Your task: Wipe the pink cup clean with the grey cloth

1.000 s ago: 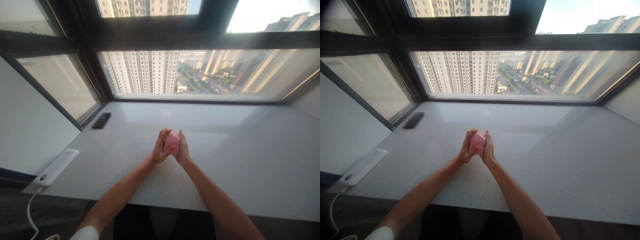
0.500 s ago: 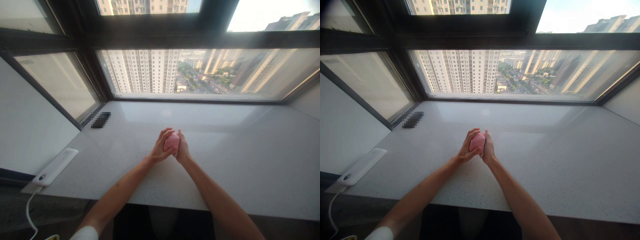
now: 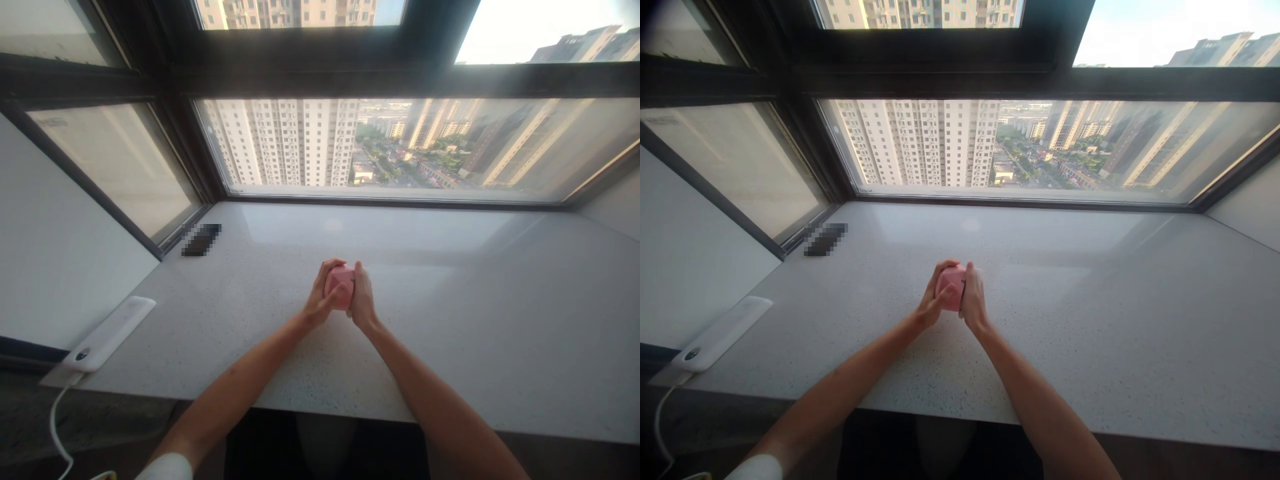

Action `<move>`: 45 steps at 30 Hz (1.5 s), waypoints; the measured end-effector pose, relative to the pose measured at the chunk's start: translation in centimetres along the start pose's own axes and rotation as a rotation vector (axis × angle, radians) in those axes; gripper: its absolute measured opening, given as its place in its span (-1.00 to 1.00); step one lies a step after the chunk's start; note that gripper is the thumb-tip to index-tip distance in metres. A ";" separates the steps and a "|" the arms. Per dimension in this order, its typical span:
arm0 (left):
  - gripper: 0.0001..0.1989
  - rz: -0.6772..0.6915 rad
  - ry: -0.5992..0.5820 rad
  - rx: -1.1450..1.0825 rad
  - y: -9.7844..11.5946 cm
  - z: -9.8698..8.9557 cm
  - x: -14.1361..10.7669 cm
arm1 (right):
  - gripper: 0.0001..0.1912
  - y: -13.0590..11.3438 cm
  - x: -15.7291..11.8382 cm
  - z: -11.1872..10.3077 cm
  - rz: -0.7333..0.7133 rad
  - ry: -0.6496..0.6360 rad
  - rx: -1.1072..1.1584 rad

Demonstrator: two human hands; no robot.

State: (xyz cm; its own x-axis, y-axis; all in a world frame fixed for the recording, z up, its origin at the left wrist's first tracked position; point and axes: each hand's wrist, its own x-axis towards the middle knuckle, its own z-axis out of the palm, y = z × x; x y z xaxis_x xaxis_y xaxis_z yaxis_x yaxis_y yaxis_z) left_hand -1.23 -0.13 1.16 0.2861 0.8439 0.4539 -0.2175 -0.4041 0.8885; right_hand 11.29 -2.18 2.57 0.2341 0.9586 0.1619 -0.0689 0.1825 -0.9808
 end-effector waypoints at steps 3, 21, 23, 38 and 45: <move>-0.37 -0.261 -0.010 -0.268 -0.5 0.0 0.3 | -0.23 0.1 -0.3 -0.4 -0.174 -0.073 -0.201; -0.44 -0.677 -0.017 -0.563 0.1 -1.3 1.5 | -0.36 -1.1 1.2 -1.7 -0.393 -0.485 -0.506; -0.43 -0.717 -0.046 -0.622 -0.2 -1.6 1.8 | -0.37 -1.5 1.4 -2.2 -0.439 -0.580 -0.556; -0.47 -0.413 0.056 -0.496 -2.4 -1.4 1.3 | -0.49 -1.5 2.7 -4.7 -0.844 -0.304 -0.606; -0.59 -0.320 0.099 -0.352 -2.7 -2.2 1.3 | -0.34 -1.3 3.0 -4.6 -0.757 -0.501 -0.592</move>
State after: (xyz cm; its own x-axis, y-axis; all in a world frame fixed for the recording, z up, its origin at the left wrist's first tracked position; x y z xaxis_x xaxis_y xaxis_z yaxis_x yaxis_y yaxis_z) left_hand -2.36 2.81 -0.84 0.3037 0.9427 0.1381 -0.4406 0.0105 0.8976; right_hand 16.56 -0.60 3.87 -0.4128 0.6464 0.6417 0.4374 0.7587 -0.4828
